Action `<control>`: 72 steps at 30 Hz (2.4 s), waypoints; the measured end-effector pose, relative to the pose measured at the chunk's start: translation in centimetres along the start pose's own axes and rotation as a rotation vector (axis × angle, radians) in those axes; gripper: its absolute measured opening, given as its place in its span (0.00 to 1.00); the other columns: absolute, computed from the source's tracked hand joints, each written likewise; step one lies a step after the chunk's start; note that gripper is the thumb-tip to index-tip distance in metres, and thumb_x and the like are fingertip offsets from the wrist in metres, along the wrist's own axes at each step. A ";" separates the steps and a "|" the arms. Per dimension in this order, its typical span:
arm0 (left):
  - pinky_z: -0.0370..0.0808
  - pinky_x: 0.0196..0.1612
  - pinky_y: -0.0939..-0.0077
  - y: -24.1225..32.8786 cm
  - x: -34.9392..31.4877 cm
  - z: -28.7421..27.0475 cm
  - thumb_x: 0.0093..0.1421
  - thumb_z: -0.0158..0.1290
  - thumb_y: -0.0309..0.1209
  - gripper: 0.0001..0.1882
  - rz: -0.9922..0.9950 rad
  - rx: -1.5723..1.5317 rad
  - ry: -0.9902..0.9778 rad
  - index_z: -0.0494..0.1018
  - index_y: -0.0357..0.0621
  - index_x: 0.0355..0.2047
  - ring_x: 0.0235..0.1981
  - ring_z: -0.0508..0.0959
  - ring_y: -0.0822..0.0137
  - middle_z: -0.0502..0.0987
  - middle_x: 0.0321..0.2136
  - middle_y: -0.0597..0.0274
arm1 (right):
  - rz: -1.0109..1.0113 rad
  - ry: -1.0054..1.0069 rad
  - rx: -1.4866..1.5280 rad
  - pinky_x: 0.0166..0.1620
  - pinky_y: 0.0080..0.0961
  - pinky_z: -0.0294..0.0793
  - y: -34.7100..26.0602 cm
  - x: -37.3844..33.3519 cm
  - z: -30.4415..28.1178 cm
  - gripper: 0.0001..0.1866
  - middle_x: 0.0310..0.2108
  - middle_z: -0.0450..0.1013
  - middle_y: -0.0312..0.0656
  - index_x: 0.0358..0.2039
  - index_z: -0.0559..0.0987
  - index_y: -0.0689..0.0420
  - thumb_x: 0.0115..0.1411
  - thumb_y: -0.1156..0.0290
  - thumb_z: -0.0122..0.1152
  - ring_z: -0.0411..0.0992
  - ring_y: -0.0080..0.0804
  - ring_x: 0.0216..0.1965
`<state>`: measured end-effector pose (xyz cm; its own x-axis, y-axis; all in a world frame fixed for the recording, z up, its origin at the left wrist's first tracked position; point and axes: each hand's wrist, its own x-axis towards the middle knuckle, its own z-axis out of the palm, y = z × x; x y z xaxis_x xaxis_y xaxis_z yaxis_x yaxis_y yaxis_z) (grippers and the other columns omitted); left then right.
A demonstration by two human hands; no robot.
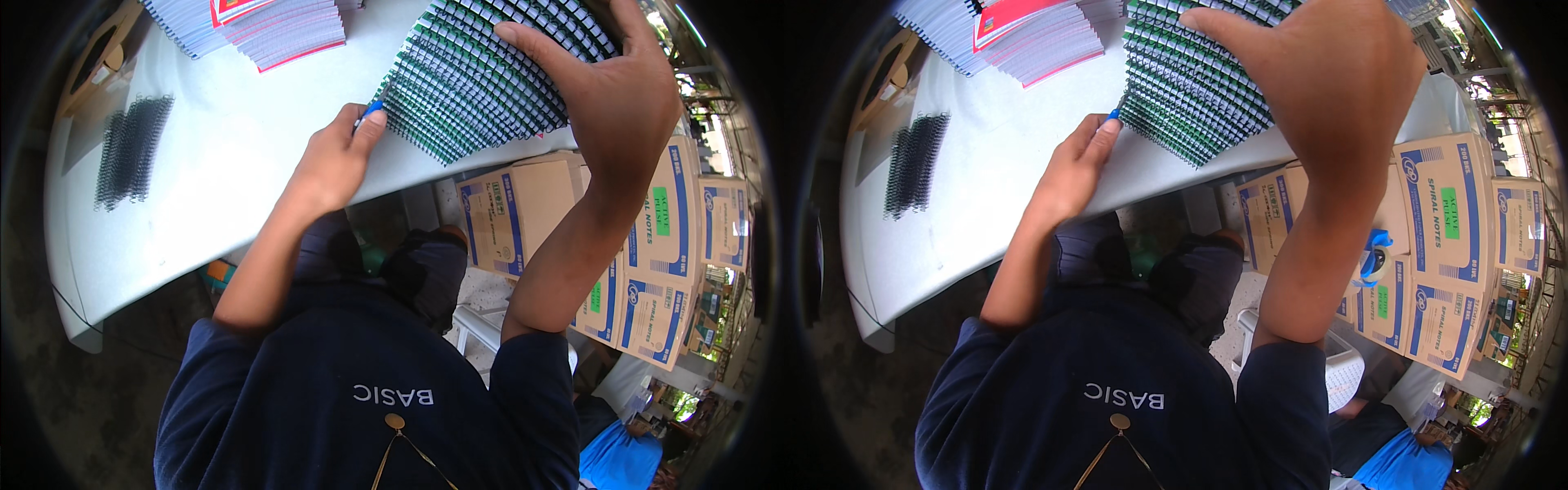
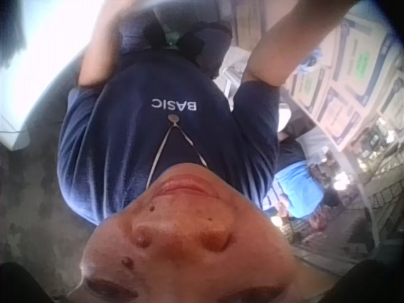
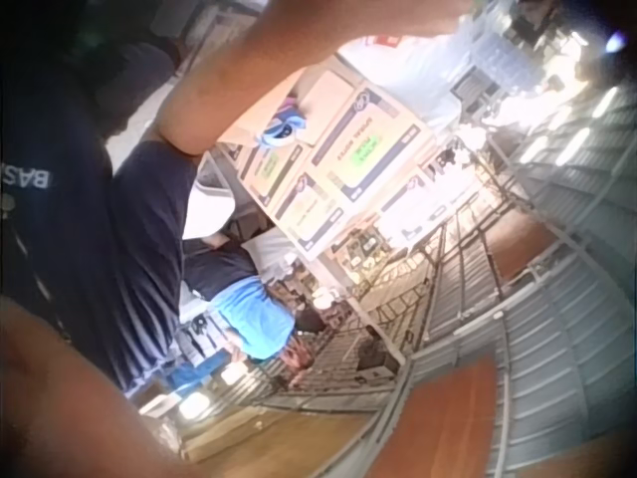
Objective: The person uses blue-handled pliers to trim the ends of metal spirals on a stack of green notebooks and then moves a notebook aside.
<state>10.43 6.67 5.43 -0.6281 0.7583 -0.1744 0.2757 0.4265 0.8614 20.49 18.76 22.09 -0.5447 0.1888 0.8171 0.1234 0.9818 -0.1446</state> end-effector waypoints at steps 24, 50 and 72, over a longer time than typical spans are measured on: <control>0.75 0.38 0.65 -2.7 1.0 -1.1 0.67 0.28 0.51 0.31 -0.201 -1.294 -0.601 0.65 0.36 0.52 0.37 0.76 0.61 0.75 0.34 0.53 | -0.001 0.036 0.025 0.32 0.17 0.74 0.2 -0.2 0.4 0.22 0.29 0.77 0.40 0.34 0.77 0.59 0.34 0.79 0.72 0.76 0.23 0.30; 0.75 0.40 0.64 -2.5 0.8 -0.7 0.66 0.33 0.52 0.30 -0.252 -1.060 -0.471 0.66 0.37 0.50 0.39 0.77 0.59 0.75 0.36 0.53 | 0.114 0.007 -0.055 0.31 0.16 0.73 -0.9 0.1 0.3 0.20 0.28 0.77 0.39 0.33 0.76 0.59 0.36 0.79 0.71 0.75 0.22 0.28; 0.75 0.37 0.69 -1.7 0.7 -0.9 0.67 0.33 0.51 0.30 -0.242 -0.475 -0.274 0.66 0.35 0.51 0.31 0.78 0.62 0.74 0.29 0.56 | 0.119 -0.033 -0.101 0.31 0.17 0.74 -1.2 0.3 -0.1 0.20 0.27 0.77 0.41 0.33 0.76 0.59 0.35 0.79 0.72 0.76 0.24 0.28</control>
<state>8.84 6.07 4.31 -0.4046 0.7934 -0.4548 -0.2474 0.3839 0.8896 20.26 17.59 22.58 -0.5480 0.3061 0.7784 0.2708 0.9454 -0.1812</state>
